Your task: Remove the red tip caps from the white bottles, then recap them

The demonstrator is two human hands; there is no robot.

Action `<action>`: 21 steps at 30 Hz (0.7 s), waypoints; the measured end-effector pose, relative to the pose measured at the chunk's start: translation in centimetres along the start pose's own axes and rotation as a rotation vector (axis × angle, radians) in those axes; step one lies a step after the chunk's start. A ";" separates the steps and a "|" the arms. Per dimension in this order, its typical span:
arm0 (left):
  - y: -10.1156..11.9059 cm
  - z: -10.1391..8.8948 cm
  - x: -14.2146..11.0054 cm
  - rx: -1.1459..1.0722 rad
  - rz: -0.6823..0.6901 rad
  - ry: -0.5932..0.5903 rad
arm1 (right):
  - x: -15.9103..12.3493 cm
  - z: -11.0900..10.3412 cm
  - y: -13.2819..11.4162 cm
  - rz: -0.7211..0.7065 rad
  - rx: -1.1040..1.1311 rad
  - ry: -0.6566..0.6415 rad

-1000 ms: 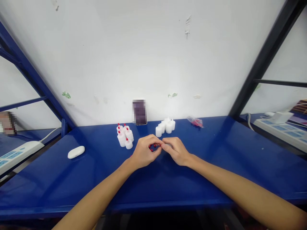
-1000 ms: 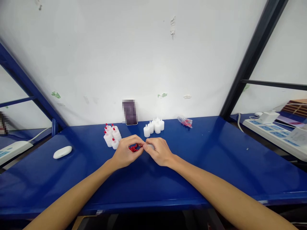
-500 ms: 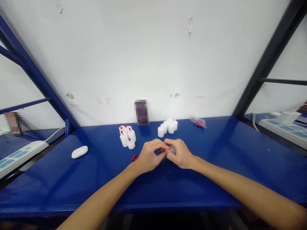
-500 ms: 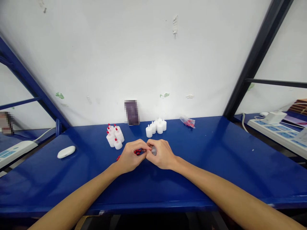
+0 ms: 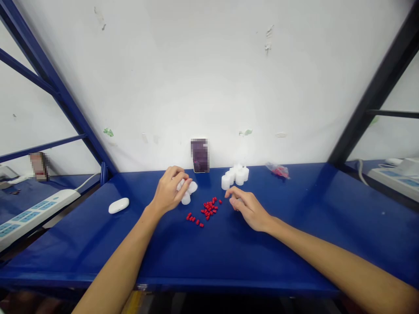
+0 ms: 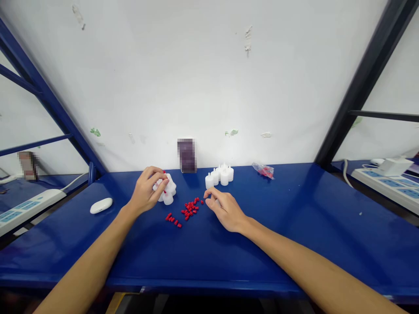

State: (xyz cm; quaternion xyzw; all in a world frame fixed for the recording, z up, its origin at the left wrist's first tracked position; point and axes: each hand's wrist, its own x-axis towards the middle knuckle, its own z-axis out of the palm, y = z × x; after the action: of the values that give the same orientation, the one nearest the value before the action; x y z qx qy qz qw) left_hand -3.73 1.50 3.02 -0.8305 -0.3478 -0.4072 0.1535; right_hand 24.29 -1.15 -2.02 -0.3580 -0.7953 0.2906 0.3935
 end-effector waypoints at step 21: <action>1.5 0.0 -1.2 0.011 0.040 -0.074 | 0.0 0.1 0.1 -0.001 0.238 0.175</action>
State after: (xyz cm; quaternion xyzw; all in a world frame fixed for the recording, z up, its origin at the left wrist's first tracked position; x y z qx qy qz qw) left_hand -3.16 -0.13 2.13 -0.8508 -0.3388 -0.3713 0.1530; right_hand 24.21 -1.11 -2.17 -0.3323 -0.7181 0.3503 0.5011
